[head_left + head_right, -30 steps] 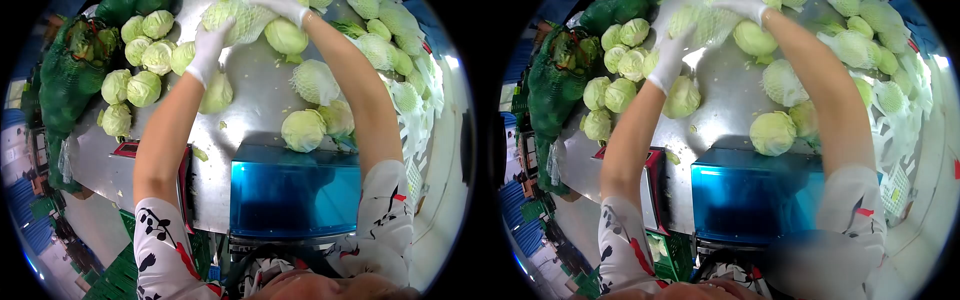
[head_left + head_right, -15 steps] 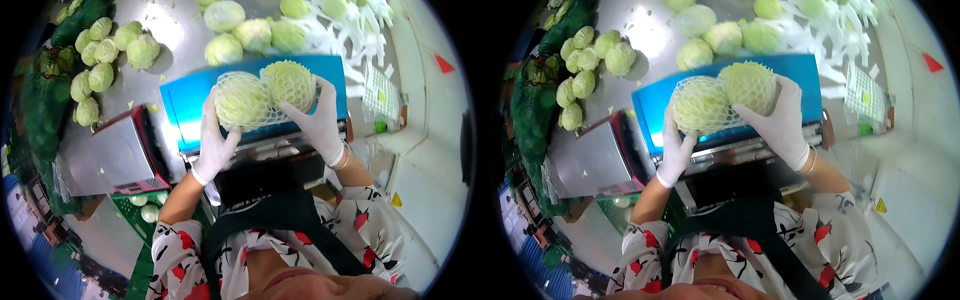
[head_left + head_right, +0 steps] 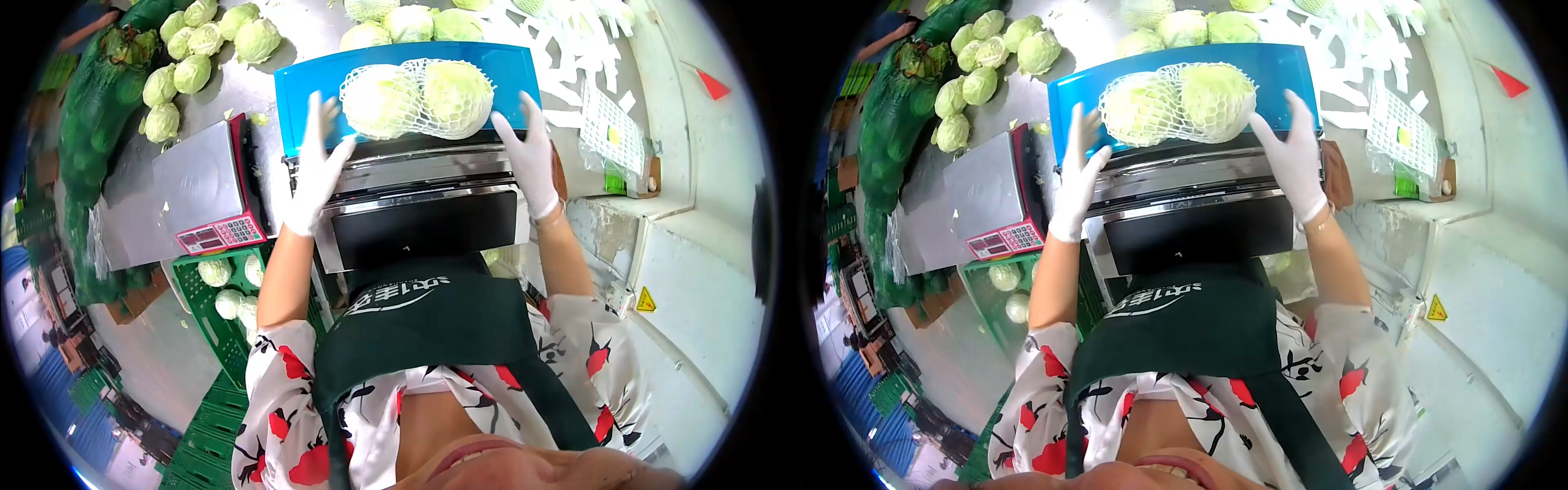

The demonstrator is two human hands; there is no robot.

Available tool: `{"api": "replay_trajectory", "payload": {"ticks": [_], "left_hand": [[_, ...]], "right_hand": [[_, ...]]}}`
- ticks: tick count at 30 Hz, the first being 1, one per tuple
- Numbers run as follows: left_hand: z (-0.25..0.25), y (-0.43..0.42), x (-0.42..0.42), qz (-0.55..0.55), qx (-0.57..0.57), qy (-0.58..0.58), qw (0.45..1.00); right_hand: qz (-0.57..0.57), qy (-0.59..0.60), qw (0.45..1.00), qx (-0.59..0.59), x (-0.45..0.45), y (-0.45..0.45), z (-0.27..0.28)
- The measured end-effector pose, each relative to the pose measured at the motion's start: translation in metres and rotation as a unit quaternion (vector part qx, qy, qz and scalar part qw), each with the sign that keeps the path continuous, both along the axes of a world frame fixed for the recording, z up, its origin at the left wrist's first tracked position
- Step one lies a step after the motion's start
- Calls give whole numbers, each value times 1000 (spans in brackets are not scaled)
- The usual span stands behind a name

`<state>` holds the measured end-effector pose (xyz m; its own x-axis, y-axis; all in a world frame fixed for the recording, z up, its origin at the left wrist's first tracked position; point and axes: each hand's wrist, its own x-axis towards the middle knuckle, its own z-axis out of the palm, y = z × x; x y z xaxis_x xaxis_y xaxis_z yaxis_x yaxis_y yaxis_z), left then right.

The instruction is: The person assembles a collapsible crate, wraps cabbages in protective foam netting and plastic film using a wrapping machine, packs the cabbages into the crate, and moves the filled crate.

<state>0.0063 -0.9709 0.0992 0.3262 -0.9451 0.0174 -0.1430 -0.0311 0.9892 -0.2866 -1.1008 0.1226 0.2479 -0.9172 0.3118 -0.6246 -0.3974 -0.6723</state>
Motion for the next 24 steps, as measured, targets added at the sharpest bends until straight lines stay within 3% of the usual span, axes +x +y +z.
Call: {"api": "replay_trajectory", "payload": {"ticks": [1, 2, 3, 6, 7, 9, 10, 13, 14, 15, 17, 18, 21, 23, 24], "left_hand": [[-10, 18, 1, 89, -20, -115, 989], [-10, 40, 5, 134, 39, -269, 953], [-11, 60, 7, 176, 98, -414, 887], [-25, 92, -7, 154, 165, -545, 808], [-32, 91, -10, 159, 128, -585, 785], [-34, 78, -16, 185, 124, -482, 847], [-42, 70, -18, 185, 179, -437, 862], [-43, 67, -9, 184, 154, -151, 959], [-37, 69, -9, 159, 78, 43, 983], [-27, 75, -4, 116, 88, 157, 977], [-2, 93, 8, -32, 39, 183, 982], [13, 99, 12, -32, 64, 177, 982], [21, 100, 26, -10, 109, 159, 981], [13, 90, 27, -2, 93, 180, 979], [12, 86, 23, -8, 79, 195, 978]], "right_hand": [[-27, 1, 999, -26, -10, 10, 3], [-52, 79, 993, -75, -24, 18, 3], [-76, 156, 977, -124, -34, 25, -5], [-148, 363, 915, -93, -36, 51, -38], [-120, 366, 917, -107, -29, 54, -46], [-84, 363, 926, -62, -22, 49, -56], [-81, 275, 952, -102, -22, 41, -71], [-48, 120, 984, 124, -35, 28, -55], [-18, -174, 938, 298, -39, 28, -41], [25, -252, 899, 358, -45, 33, -11], [122, -205, 888, 393, -66, 41, 52], [199, -153, 890, 380, -94, 37, 65], [205, -30, 906, 368, -95, 31, 116], [18, -132, 924, 358, -69, 35, 88], [22, 70, 979, 191, -74, 29, 56]]}}
